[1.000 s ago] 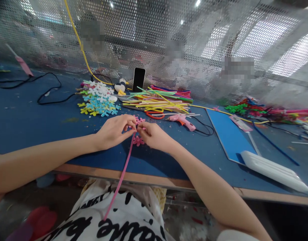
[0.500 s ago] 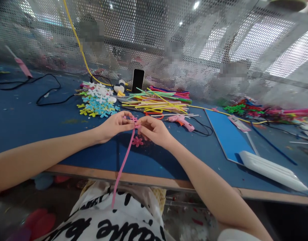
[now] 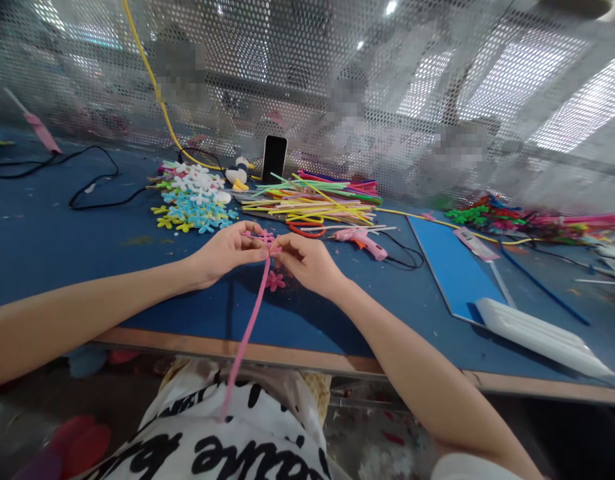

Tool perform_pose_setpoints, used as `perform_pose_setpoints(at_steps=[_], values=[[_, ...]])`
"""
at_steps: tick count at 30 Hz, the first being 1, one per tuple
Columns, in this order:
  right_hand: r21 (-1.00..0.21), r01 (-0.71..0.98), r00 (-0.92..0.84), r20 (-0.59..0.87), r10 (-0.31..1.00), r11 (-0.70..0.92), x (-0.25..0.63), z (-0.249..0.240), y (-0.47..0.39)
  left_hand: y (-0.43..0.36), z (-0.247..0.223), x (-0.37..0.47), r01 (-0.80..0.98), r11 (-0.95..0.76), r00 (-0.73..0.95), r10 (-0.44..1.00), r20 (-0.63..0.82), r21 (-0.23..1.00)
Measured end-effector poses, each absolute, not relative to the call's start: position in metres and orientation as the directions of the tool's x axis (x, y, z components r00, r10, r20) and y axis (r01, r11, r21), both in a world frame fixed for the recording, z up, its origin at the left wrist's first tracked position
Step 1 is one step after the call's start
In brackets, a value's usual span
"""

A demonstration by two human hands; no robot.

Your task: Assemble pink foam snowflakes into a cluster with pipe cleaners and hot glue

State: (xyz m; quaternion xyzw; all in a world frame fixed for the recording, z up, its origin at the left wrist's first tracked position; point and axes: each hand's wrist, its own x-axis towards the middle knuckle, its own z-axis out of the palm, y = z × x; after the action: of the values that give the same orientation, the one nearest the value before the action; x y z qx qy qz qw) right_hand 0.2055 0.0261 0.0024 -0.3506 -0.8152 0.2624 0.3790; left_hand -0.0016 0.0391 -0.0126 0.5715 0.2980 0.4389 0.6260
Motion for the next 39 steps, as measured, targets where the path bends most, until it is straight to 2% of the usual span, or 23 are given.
perform_pose_setpoints(at_steps=[3,6,10,12,14,15,17,19,20,23,26,33,39], values=[[-0.749,0.39,-0.447,0.354,0.821,0.536,0.203,0.003,0.023,0.041,-0.013,-0.003,-0.15,-0.156,0.433,0.877,0.207,0.976],[-0.814,0.387,-0.43,0.257,0.865,0.434,0.2,0.006,0.02,0.04,-0.013,-0.005,-0.037,-0.349,0.444,0.834,0.329,0.936],[-0.881,0.401,-0.398,0.081,0.914,0.252,0.195,0.011,0.016,0.03,-0.006,-0.007,0.235,-0.607,0.46,0.758,0.463,0.759],[-0.911,0.383,-0.373,-0.005,0.928,0.15,0.193,0.012,0.014,0.024,-0.002,-0.008,0.323,-0.669,0.476,0.726,0.495,0.67],[-0.943,0.326,-0.35,-0.05,0.935,0.072,0.193,0.013,0.013,0.021,0.001,-0.008,0.347,-0.685,0.474,0.718,0.51,0.641],[-0.957,0.285,-0.347,-0.048,0.937,0.056,0.194,0.013,0.014,0.021,0.001,-0.007,0.323,-0.671,0.463,0.727,0.508,0.667],[-0.98,0.186,-0.361,-0.004,0.933,0.068,0.196,0.011,0.016,0.024,0.001,-0.006,0.181,-0.575,0.435,0.774,0.46,0.798],[-0.993,0.075,-0.393,0.06,0.918,0.096,0.199,0.009,0.019,0.028,-0.001,-0.005,-0.053,-0.366,0.429,0.832,0.352,0.929],[-0.994,0.025,-0.408,0.089,0.909,0.108,0.2,0.008,0.021,0.03,-0.002,-0.004,-0.156,-0.242,0.437,0.853,0.287,0.958],[-0.989,-0.043,-0.446,0.147,0.883,0.142,0.202,0.004,0.024,0.033,-0.005,-0.002,-0.29,0.05,0.5,0.86,0.106,0.956],[-0.979,-0.045,-0.448,0.199,0.872,0.201,0.2,0.002,0.023,0.031,-0.005,0.0,-0.279,0.175,0.577,0.816,0.019,0.944],[-0.952,0.028,-0.422,0.264,0.867,0.304,0.2,0.001,0.021,0.025,-0.004,0.0,-0.269,0.203,0.664,0.747,0.029,0.942],[-0.942,0.1,-0.342,0.27,0.9,0.321,0.196,0.002,0.02,0.028,-0.01,0.0,-0.231,-0.02,0.566,0.81,0.151,0.973]])
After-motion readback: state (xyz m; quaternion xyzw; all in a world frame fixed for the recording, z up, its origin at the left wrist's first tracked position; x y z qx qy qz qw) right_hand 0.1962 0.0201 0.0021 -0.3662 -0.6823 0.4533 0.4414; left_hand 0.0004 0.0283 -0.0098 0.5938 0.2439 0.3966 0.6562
